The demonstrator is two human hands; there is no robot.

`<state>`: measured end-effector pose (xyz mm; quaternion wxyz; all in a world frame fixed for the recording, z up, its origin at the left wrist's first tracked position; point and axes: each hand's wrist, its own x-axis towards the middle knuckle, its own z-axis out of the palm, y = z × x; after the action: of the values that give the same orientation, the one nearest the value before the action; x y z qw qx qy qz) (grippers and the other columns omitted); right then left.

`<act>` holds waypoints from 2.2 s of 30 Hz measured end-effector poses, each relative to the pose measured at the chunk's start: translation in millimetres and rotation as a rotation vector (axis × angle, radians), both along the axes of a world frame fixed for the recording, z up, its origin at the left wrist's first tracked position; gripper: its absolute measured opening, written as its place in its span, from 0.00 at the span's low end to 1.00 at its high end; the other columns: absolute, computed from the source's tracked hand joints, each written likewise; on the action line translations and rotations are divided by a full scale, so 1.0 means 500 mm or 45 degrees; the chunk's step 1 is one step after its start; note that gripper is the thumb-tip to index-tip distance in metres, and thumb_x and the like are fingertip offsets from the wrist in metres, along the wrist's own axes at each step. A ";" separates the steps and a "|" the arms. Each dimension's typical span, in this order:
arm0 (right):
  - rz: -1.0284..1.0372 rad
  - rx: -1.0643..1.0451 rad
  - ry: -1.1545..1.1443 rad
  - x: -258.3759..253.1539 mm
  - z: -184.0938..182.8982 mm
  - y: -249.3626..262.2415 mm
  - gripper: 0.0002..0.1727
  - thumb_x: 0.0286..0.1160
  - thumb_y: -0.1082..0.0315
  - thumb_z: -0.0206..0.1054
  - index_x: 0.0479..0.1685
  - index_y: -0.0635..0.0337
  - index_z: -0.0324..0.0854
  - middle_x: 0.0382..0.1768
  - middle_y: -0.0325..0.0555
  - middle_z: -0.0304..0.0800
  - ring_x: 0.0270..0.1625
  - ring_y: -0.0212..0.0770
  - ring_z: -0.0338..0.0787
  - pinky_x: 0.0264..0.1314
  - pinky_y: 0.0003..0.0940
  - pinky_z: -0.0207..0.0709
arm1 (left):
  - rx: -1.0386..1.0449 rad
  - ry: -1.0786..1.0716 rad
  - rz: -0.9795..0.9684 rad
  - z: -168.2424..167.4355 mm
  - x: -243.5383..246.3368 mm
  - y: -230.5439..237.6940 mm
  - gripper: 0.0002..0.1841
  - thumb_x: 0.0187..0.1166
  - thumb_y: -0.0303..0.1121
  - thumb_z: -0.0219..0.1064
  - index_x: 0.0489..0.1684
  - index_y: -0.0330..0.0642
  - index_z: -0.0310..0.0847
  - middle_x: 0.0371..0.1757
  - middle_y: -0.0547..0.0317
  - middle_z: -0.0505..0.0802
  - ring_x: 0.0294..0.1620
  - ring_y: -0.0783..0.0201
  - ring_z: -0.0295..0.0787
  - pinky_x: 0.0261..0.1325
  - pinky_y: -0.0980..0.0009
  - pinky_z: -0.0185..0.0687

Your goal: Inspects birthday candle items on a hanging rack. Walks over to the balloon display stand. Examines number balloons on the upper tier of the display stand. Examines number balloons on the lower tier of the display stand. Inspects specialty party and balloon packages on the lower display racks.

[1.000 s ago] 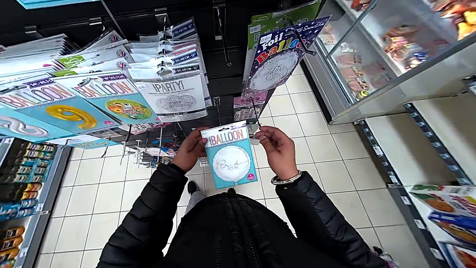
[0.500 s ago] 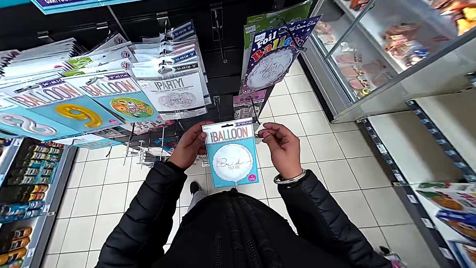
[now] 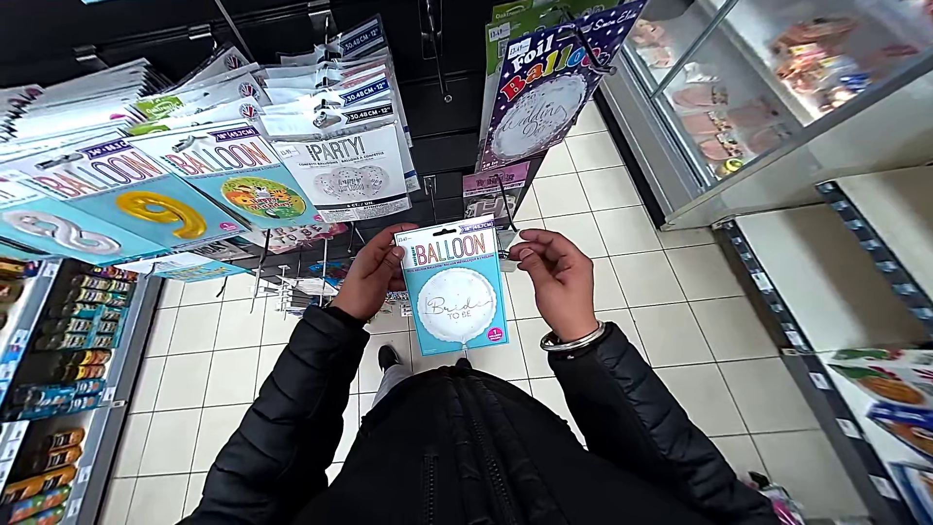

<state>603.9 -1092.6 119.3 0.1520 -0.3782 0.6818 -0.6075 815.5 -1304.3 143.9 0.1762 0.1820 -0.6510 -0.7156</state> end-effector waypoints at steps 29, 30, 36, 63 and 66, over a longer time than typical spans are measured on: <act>-0.003 0.023 -0.034 -0.022 -0.005 0.004 0.17 0.84 0.71 0.61 0.68 0.59 0.81 0.48 0.44 0.95 0.49 0.37 0.95 0.51 0.34 0.90 | -0.021 -0.246 0.114 -0.152 -0.042 -0.031 0.20 0.94 0.26 0.44 0.80 0.40 0.67 0.58 0.44 0.92 0.49 0.53 0.96 0.47 0.56 0.95; -0.001 0.026 -0.031 -0.023 -0.005 0.005 0.17 0.85 0.71 0.60 0.68 0.59 0.81 0.49 0.44 0.95 0.49 0.37 0.94 0.51 0.34 0.90 | -0.027 -0.264 0.120 -0.163 -0.046 -0.034 0.20 0.94 0.26 0.44 0.81 0.39 0.67 0.58 0.44 0.92 0.49 0.53 0.96 0.47 0.56 0.95; 0.022 0.030 -0.031 -0.035 -0.003 0.009 0.17 0.85 0.71 0.61 0.68 0.61 0.80 0.49 0.46 0.94 0.49 0.40 0.94 0.53 0.39 0.91 | -0.064 -0.290 0.173 -0.221 -0.069 -0.061 0.19 0.94 0.28 0.46 0.79 0.39 0.69 0.56 0.43 0.92 0.48 0.52 0.95 0.47 0.53 0.94; 0.132 0.043 -0.100 -0.011 0.008 -0.040 0.16 0.82 0.69 0.62 0.64 0.61 0.83 0.50 0.44 0.95 0.47 0.39 0.95 0.52 0.35 0.91 | -0.269 -0.246 0.632 -0.248 -0.022 -0.012 0.22 0.85 0.25 0.61 0.77 0.32 0.71 0.70 0.44 0.87 0.68 0.56 0.88 0.73 0.56 0.84; 0.183 -0.021 -0.104 0.011 -0.012 -0.081 0.15 0.80 0.70 0.61 0.60 0.63 0.84 0.48 0.45 0.95 0.46 0.41 0.95 0.52 0.39 0.91 | -0.218 -0.214 0.656 -0.236 0.042 -0.005 0.15 0.85 0.25 0.61 0.66 0.30 0.80 0.57 0.46 0.93 0.56 0.57 0.93 0.66 0.56 0.88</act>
<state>609.4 -1132.9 113.2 0.2199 -0.4022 0.6412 -0.6154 836.5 -1306.7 25.7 0.3123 0.3844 -0.6537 -0.5721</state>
